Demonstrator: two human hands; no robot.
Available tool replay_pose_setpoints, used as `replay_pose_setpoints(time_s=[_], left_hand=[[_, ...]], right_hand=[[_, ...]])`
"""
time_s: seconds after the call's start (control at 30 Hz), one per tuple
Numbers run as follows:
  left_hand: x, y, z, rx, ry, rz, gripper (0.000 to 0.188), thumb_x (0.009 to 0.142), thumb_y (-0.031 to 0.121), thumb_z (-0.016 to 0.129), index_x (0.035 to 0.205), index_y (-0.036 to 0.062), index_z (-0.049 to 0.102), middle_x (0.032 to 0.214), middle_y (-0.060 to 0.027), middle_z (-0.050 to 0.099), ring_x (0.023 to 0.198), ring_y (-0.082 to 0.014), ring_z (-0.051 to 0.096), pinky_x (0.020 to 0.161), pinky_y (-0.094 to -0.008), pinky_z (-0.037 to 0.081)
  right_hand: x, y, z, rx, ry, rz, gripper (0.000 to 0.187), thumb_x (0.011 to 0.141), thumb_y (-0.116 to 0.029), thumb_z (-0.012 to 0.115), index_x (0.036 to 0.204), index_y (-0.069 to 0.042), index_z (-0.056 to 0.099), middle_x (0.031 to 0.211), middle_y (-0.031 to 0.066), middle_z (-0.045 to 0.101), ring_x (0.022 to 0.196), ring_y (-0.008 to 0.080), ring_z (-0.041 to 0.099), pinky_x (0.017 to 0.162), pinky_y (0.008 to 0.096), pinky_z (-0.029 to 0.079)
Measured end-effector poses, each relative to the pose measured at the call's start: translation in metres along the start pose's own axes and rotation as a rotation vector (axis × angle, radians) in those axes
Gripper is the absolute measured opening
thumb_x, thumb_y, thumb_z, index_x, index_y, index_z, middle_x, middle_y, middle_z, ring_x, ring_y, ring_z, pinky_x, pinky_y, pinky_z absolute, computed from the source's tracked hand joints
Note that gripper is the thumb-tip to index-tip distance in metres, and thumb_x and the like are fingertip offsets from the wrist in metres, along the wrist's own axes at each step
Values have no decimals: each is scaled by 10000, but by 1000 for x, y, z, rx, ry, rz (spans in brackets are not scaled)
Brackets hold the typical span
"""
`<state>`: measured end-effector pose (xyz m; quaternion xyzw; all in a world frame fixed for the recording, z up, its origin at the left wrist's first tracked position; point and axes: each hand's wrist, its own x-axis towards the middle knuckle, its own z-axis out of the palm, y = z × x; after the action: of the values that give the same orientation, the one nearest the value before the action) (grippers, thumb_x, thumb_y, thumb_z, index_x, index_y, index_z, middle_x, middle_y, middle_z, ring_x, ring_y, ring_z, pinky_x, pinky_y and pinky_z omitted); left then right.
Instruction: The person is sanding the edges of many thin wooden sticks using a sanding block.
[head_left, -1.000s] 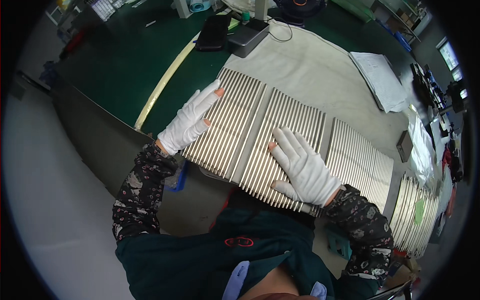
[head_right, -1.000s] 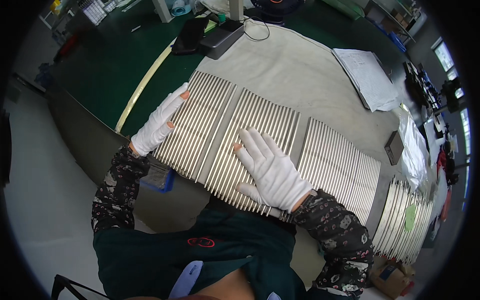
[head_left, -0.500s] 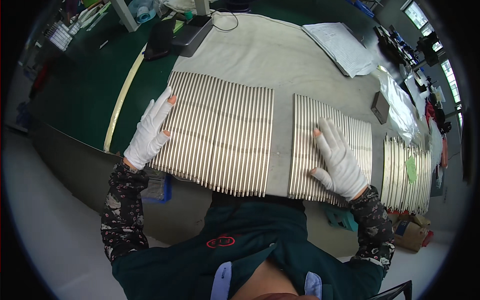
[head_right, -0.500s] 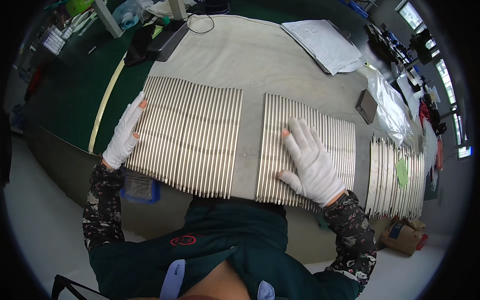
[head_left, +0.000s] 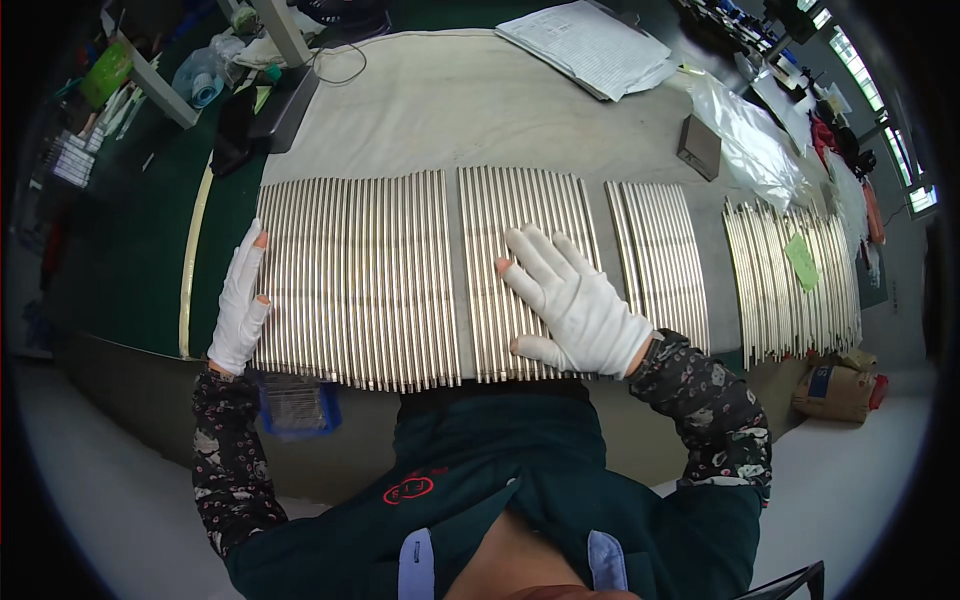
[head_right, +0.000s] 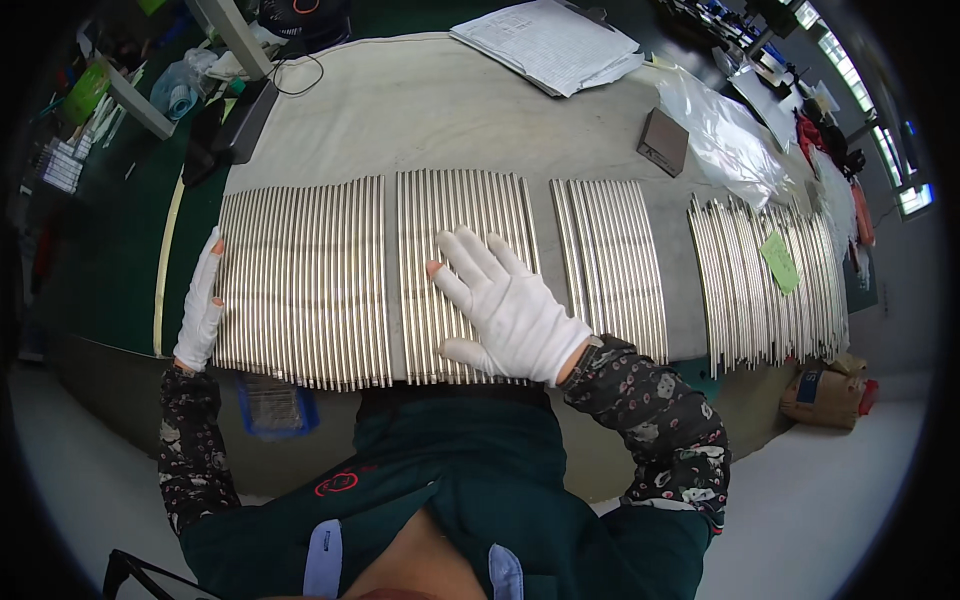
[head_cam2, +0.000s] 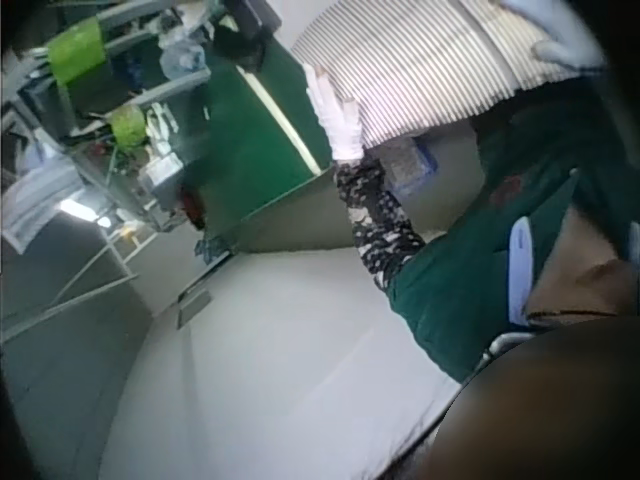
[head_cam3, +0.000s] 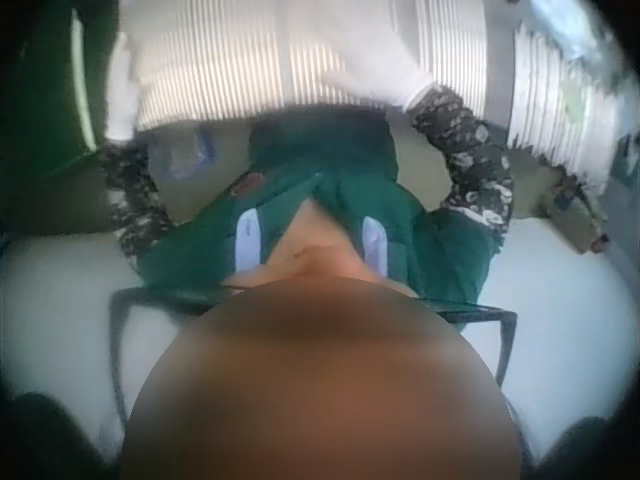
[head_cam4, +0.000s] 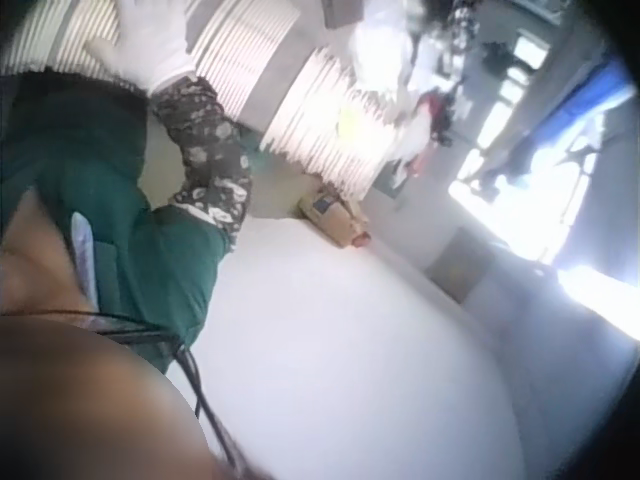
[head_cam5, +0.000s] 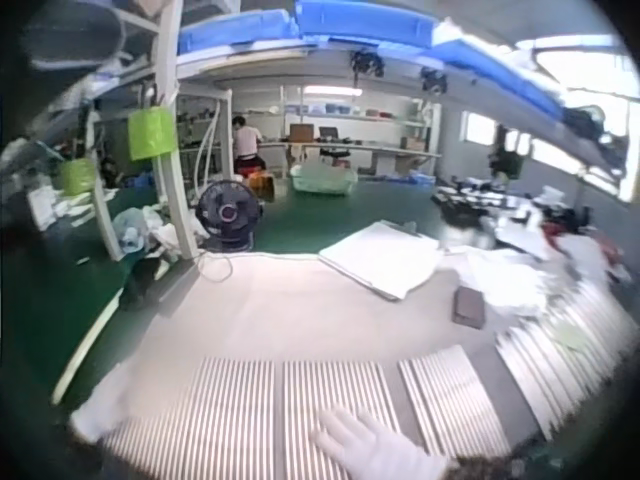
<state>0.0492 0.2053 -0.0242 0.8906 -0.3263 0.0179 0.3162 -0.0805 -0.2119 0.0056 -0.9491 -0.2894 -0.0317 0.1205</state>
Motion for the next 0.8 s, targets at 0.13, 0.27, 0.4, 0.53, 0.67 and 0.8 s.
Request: replay_pose_setpoints(time_s=[0.13,0.27,0.4,0.53,0.67,0.8], left_hand=[[6,-7,2,23,-11,35,811,930,673,299,1490,87,304,1542,-174,273,1413,-333,288,1166,-423,177],[-6,-11,5,42,17,15,810,934,666,298,1486,73,307,1536,-175,283,1411,-331,292,1166,-421,180],[-1,-6,1,88,6,31,812,935,667,290,1486,71,304,1537,-172,283,1411,-327,291,1169,-433,166],[-3,-8,2,92,-15,12,815,932,671,289,1485,72,307,1538,-169,283,1415,-322,286,1172,-441,149],[-5,-6,1,93,-30,-4,816,932,661,310,1486,62,301,1533,-168,294,1413,-326,288,1169,-431,163],[-1,-14,2,53,-35,27,810,933,647,336,1489,59,294,1532,-165,294,1411,-320,291,1162,-408,203]], right_hand=[[-6,-1,-12,44,-60,-15,854,836,-562,533,1416,24,311,1455,294,306,1336,461,331,1109,521,275],[-48,27,-33,-13,119,120,790,857,-518,547,1380,39,347,1428,284,338,1312,469,346,1103,510,280],[-121,55,-25,-202,103,359,777,918,-548,455,1457,-20,270,1457,287,304,1343,483,299,1106,536,254],[-124,57,-11,-145,112,383,763,933,-536,432,1474,-35,235,1469,284,294,1357,479,285,1108,557,237],[-107,41,-6,-172,95,362,773,915,-515,450,1449,4,244,1461,295,293,1345,479,296,1101,563,237],[-79,26,-3,-135,136,300,775,924,-546,423,1411,43,296,1441,295,325,1338,469,313,1104,551,243]])
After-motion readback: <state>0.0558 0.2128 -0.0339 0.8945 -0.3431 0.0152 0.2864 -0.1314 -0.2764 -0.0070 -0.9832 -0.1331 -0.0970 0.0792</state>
